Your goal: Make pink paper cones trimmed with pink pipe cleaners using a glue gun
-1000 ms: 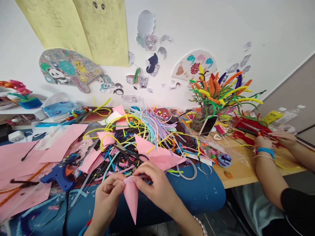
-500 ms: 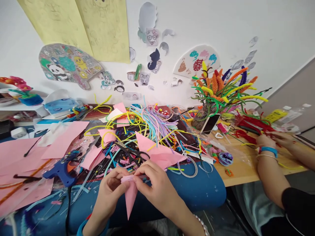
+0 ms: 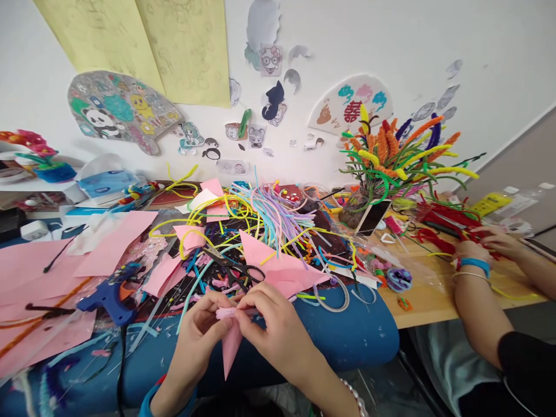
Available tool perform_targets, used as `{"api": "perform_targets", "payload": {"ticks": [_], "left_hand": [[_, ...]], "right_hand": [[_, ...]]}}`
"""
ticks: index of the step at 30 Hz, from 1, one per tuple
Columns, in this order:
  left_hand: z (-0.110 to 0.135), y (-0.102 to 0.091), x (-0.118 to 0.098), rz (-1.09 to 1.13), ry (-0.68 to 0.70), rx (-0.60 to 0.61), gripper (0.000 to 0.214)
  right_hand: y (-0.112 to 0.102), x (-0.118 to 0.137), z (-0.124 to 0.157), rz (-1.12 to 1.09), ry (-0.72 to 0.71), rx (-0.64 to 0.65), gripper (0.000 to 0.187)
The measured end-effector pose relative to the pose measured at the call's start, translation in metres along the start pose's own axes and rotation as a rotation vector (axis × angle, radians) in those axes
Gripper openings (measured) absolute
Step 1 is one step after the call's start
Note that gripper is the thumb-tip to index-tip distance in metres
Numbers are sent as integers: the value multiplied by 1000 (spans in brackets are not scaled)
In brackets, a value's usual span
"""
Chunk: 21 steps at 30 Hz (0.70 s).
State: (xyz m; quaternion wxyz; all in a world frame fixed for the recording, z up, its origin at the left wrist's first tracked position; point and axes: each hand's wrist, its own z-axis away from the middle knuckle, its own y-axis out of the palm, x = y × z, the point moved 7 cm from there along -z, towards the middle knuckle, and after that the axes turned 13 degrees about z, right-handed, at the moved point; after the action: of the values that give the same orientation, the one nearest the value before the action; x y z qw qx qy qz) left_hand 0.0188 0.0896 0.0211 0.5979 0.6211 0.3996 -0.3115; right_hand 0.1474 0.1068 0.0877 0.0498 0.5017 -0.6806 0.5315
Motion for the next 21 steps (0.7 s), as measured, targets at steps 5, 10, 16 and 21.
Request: {"api": "perform_targets", "payload": {"ticks": [5, 10, 16, 21], "left_hand": [[1, 0, -1, 2, 1, 1, 11], [-1, -1, 2, 20, -6, -10, 11], [0, -4, 8, 69, -53, 15, 10], [-3, 3, 3, 151, -96, 28, 12]], "right_hand": [[0, 0, 0, 2, -4, -10, 12], [0, 2, -2, 12, -23, -24, 11], [3, 1, -1, 0, -18, -12, 11], [6, 0, 0, -24, -4, 33, 11]]}}
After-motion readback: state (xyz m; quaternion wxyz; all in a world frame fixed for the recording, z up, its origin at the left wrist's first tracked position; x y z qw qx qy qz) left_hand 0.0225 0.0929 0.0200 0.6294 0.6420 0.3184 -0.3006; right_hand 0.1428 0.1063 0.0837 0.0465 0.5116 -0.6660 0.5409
